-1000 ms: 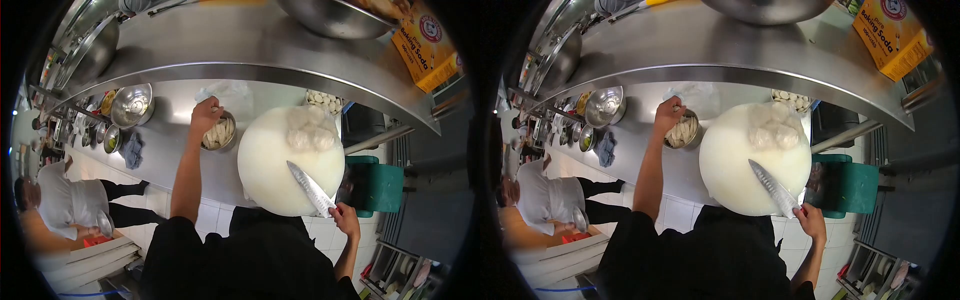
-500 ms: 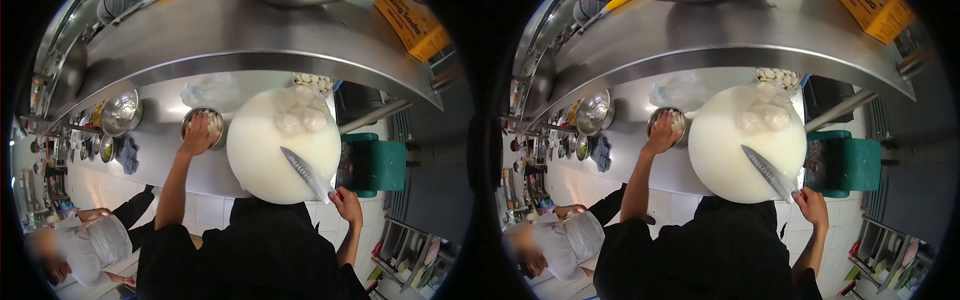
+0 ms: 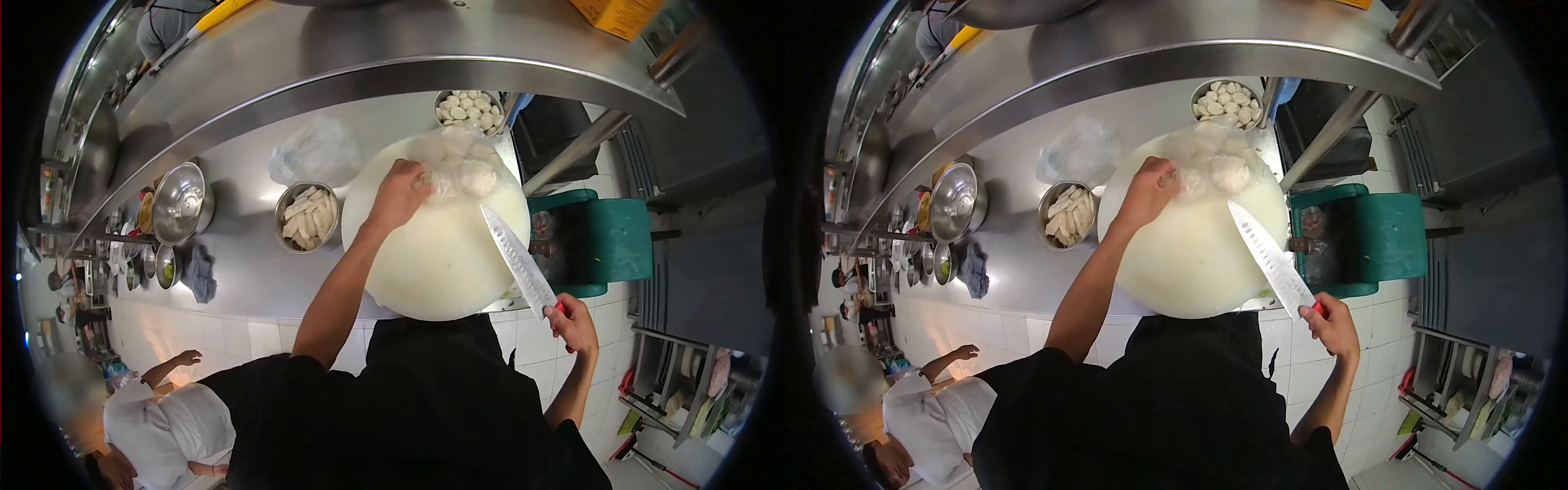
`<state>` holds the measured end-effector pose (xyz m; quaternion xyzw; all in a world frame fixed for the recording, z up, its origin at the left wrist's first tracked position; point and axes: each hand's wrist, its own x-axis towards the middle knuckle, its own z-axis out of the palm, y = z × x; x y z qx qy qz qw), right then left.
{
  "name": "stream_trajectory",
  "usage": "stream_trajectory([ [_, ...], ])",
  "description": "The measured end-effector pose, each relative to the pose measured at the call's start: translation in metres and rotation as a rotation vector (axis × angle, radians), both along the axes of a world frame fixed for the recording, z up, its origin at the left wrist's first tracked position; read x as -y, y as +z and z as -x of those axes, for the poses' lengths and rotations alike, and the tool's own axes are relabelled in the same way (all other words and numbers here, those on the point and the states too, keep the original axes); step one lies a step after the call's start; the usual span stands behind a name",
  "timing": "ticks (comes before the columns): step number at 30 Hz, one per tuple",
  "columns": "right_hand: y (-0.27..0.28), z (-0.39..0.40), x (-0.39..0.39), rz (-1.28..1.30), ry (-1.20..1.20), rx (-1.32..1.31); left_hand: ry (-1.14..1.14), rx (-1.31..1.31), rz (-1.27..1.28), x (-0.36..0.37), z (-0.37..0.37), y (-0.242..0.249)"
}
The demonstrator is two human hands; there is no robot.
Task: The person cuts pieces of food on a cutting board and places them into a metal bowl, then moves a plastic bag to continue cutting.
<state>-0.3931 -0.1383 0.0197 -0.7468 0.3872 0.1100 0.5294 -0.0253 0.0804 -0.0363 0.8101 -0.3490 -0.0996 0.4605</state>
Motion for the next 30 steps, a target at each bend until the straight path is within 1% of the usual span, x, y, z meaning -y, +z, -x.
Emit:
stream_trajectory([
  [2,-0.008,0.008,-0.001,-0.015,-0.012,0.026,-0.010,0.036,-0.134,0.006,0.005,0.000],
  [4,-0.007,0.012,-0.004,-0.023,-0.024,-0.021,-0.044,0.078,-0.262,0.006,0.011,0.001],
  [6,-0.011,0.014,-0.003,-0.006,0.024,-0.028,-0.054,0.131,-0.381,0.000,0.013,0.000],
  [7,-0.006,0.010,-0.005,0.005,0.044,-0.057,-0.092,0.033,-0.416,-0.005,0.015,0.007],
  [8,0.003,0.001,-0.006,-0.008,0.048,-0.166,-0.083,0.111,-0.394,-0.012,0.019,-0.001],
  [9,-0.024,0.011,0.004,-0.031,0.107,-0.044,-0.063,0.256,-0.263,-0.023,0.022,-0.024],
  [10,-0.018,0.004,0.002,-0.080,0.096,-0.043,-0.062,0.100,-0.336,-0.038,0.024,-0.003],
  [11,-0.028,0.005,0.008,-0.082,0.142,0.045,-0.083,-0.059,-0.394,-0.045,0.026,0.018],
  [12,-0.023,-0.005,0.009,-0.083,0.185,0.027,0.007,-0.125,-0.274,-0.058,0.026,0.017],
  [14,0.002,-0.018,0.000,-0.089,0.229,-0.050,0.113,-0.275,-0.039,-0.096,0.028,0.009],
  [15,0.015,-0.027,-0.003,-0.094,0.256,-0.107,0.203,-0.432,0.075,-0.110,0.031,0.025],
  [16,0.002,-0.024,0.001,-0.097,0.331,0.004,0.163,-0.716,0.413,-0.123,0.028,0.018],
  [17,0.005,-0.031,-0.003,-0.152,0.367,0.021,0.135,-0.781,0.574,-0.133,0.026,0.009],
  [19,0.015,-0.051,-0.024,-0.216,0.385,0.068,0.182,-0.999,0.798,-0.135,0.027,0.016],
  [21,0.008,-0.066,-0.041,-0.347,0.413,0.142,0.251,-1.195,0.976,-0.134,0.021,0.018],
  [22,0.009,-0.075,-0.053,-0.396,0.410,0.175,0.299,-1.218,1.010,-0.131,0.019,0.016],
  [24,0.014,-0.096,-0.074,-0.231,0.509,0.210,0.378,-1.261,1.073,-0.115,0.009,0.011],
  [25,0.017,-0.104,-0.083,-0.143,0.553,0.226,0.346,-1.226,1.119,-0.110,0.004,-0.001],
  [27,0.006,-0.119,-0.103,0.136,0.606,0.419,0.278,-1.158,1.210,-0.098,-0.005,-0.026],
  [28,0.002,-0.125,-0.113,0.277,0.631,0.507,0.332,-1.154,1.204,-0.090,-0.005,-0.021],
  [30,0.004,-0.135,-0.134,0.303,0.593,0.548,0.451,-1.149,1.189,-0.076,-0.003,-0.013],
])
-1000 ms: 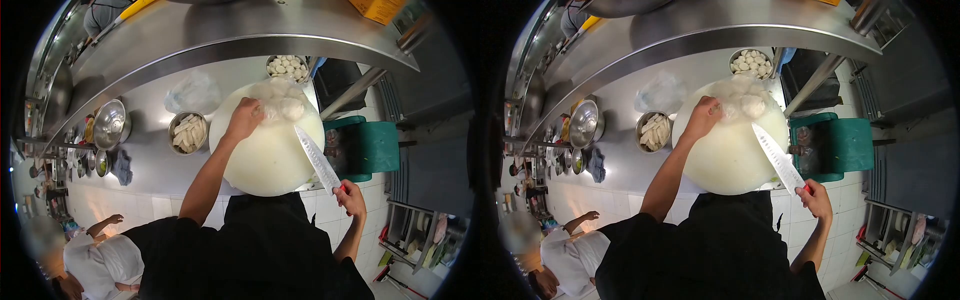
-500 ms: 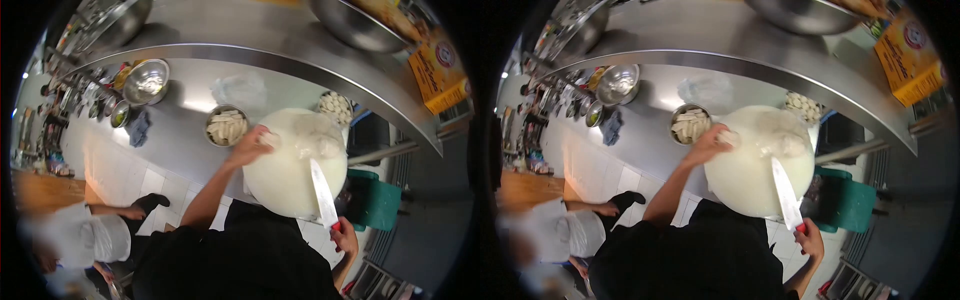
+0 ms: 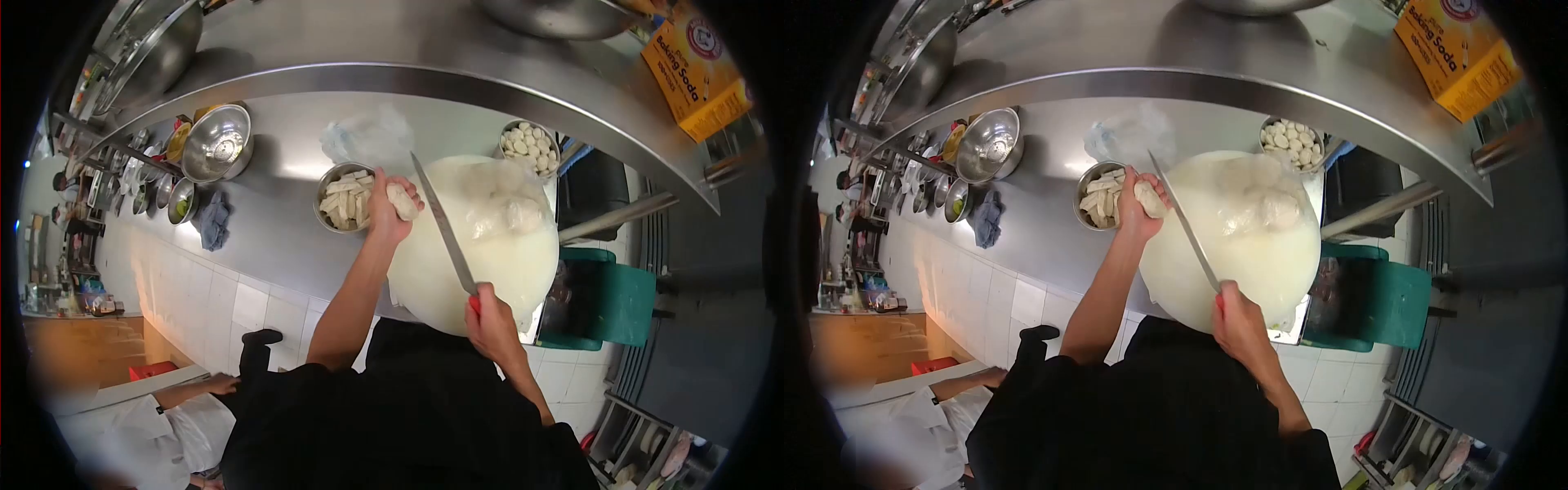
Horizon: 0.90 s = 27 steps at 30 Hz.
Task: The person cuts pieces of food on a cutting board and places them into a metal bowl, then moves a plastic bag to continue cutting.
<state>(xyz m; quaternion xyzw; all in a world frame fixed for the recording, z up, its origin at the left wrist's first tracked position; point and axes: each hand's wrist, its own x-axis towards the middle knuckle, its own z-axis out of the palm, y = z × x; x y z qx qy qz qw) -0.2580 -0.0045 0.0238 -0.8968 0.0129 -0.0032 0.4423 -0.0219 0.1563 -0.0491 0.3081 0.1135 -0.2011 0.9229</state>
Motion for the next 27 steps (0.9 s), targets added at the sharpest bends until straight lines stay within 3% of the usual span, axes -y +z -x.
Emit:
stream_trajectory([
  [3,0.000,-0.006,-0.019,0.053,-0.030,0.016,0.081,-0.034,-0.062,0.013,-0.003,-0.001],
  [27,-0.004,-0.004,-0.018,0.107,-0.046,0.070,0.005,-0.027,-0.056,0.031,-0.010,0.005],
])
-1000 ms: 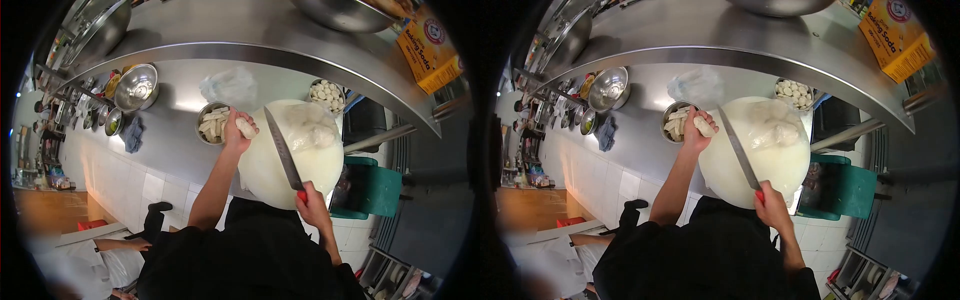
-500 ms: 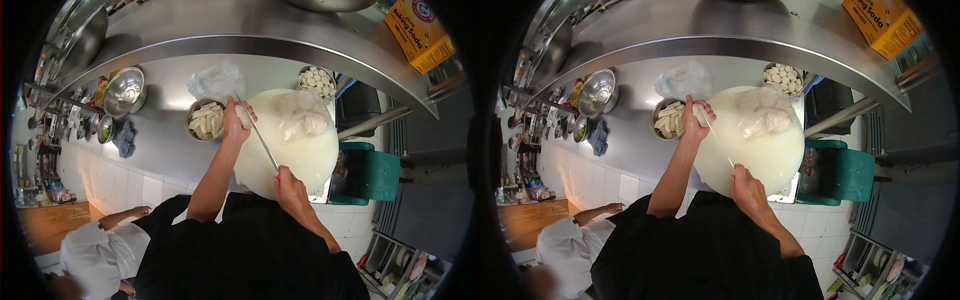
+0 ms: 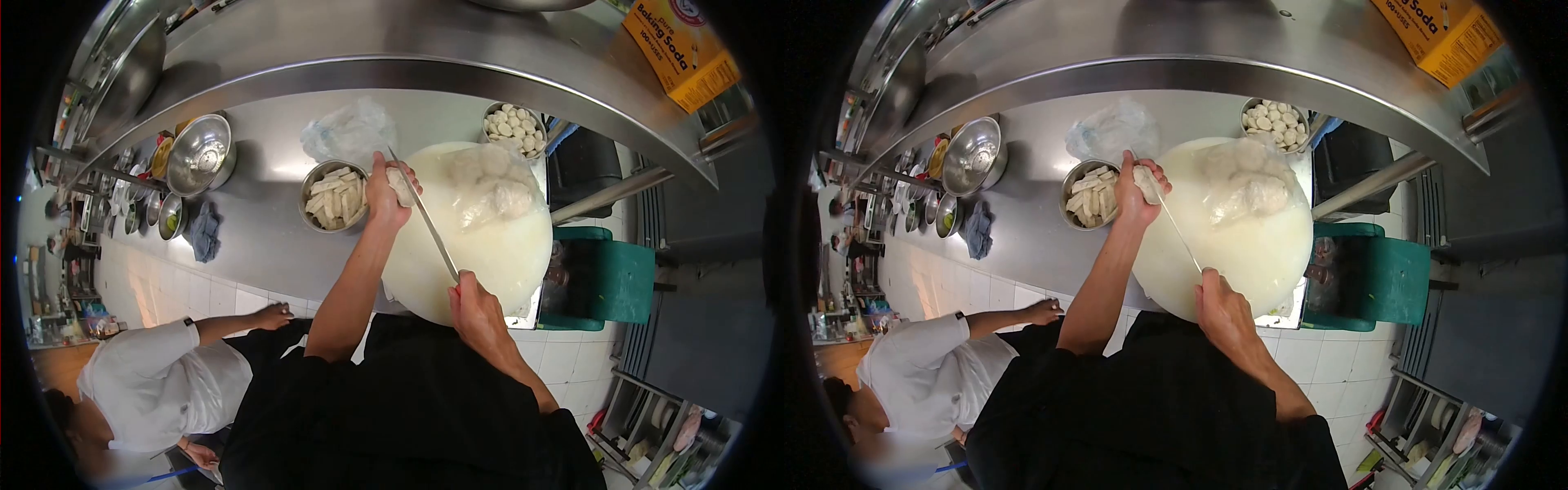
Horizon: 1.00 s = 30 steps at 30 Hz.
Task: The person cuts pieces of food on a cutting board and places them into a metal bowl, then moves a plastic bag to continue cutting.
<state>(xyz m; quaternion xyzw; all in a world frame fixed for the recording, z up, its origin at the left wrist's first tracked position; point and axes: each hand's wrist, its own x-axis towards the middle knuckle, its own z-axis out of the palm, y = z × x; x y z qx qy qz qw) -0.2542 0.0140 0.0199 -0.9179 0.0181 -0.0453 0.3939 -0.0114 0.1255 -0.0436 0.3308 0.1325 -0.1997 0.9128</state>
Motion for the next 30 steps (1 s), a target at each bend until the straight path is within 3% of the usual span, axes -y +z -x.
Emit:
stream_trajectory([
  [17,-0.009,-0.015,-0.006,-0.011,-0.038,-0.252,-0.096,0.002,0.054,0.004,0.005,-0.008],
  [20,-0.014,-0.014,-0.003,0.018,-0.073,-0.227,-0.181,0.100,-0.079,0.006,0.011,0.010],
  [23,-0.012,-0.014,0.000,0.057,-0.087,-0.224,-0.310,0.223,0.000,-0.002,0.018,0.020],
  [30,-0.014,-0.010,-0.005,0.022,-0.081,-0.131,-0.341,0.555,-0.106,-0.009,0.016,0.022],
])
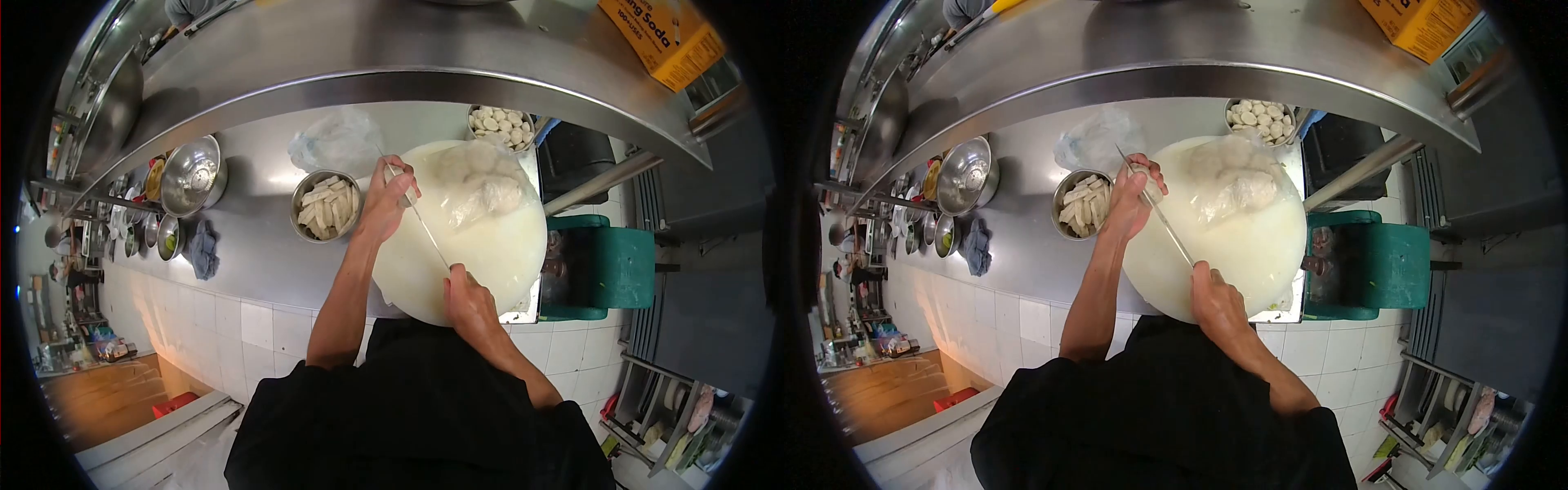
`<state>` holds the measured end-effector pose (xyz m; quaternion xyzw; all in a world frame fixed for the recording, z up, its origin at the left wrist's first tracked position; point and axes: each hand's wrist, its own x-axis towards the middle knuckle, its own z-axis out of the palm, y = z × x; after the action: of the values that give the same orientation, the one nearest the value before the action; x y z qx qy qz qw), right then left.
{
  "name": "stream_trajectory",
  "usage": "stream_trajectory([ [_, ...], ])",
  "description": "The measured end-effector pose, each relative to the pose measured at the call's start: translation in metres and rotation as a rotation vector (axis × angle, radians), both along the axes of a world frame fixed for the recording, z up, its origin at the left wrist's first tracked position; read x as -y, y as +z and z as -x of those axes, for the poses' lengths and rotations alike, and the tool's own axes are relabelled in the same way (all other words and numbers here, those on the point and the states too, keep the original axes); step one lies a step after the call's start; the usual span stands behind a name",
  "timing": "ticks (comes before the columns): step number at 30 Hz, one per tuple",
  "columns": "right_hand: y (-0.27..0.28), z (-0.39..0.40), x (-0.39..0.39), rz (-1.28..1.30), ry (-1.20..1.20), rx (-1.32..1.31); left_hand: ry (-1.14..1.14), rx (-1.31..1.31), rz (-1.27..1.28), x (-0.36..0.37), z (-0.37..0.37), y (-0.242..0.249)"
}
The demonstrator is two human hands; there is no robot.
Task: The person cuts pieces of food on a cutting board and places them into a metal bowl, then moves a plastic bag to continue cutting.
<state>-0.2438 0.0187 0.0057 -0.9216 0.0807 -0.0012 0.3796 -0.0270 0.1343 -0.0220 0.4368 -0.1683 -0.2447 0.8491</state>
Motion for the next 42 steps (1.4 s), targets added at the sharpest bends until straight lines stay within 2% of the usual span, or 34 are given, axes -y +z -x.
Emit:
stream_trajectory([
  [2,-0.001,-0.001,-0.001,-0.008,-0.007,0.012,0.023,0.032,-0.011,0.001,0.000,0.003],
  [7,-0.005,-0.007,0.001,0.060,-0.004,0.036,0.080,-0.080,-0.025,0.006,0.007,0.012],
  [11,-0.004,-0.010,0.001,0.049,0.001,-0.032,0.071,-0.148,-0.029,0.005,0.005,0.008],
  [14,-0.004,-0.011,0.001,0.009,-0.002,-0.112,0.155,-0.102,-0.101,0.009,0.007,0.009],
  [19,-0.001,-0.016,0.002,0.002,0.005,-0.172,0.197,-0.234,-0.159,0.012,0.009,0.005],
  [23,0.011,-0.011,0.005,0.095,0.003,-0.227,0.212,-0.401,-0.179,0.009,0.018,0.008],
  [26,0.046,0.002,0.015,0.101,0.018,-0.286,0.622,-0.227,-0.283,-0.004,0.030,-0.003],
  [28,0.055,0.013,0.022,0.133,0.018,-0.327,0.617,0.405,-0.611,-0.033,0.032,0.004],
  [29,0.053,0.018,0.024,0.154,0.033,-0.340,0.586,0.726,-0.754,-0.041,0.033,0.010],
  [32,0.051,0.026,0.029,0.196,0.059,-0.390,-0.026,1.407,-1.181,-0.027,0.030,0.062],
  [36,0.053,0.019,0.030,0.203,0.040,-0.419,-0.442,1.578,-0.955,-0.002,-0.010,0.037],
  [37,0.051,0.018,0.030,0.207,0.025,-0.417,-0.452,1.616,-0.889,0.006,-0.018,0.040],
  [40,0.044,0.018,0.031,0.180,-0.006,-0.417,-0.654,1.616,-0.942,0.022,-0.030,0.045],
  [42,0.041,0.016,0.032,0.167,-0.025,-0.452,-0.712,1.565,-0.942,0.027,-0.034,0.050],
])
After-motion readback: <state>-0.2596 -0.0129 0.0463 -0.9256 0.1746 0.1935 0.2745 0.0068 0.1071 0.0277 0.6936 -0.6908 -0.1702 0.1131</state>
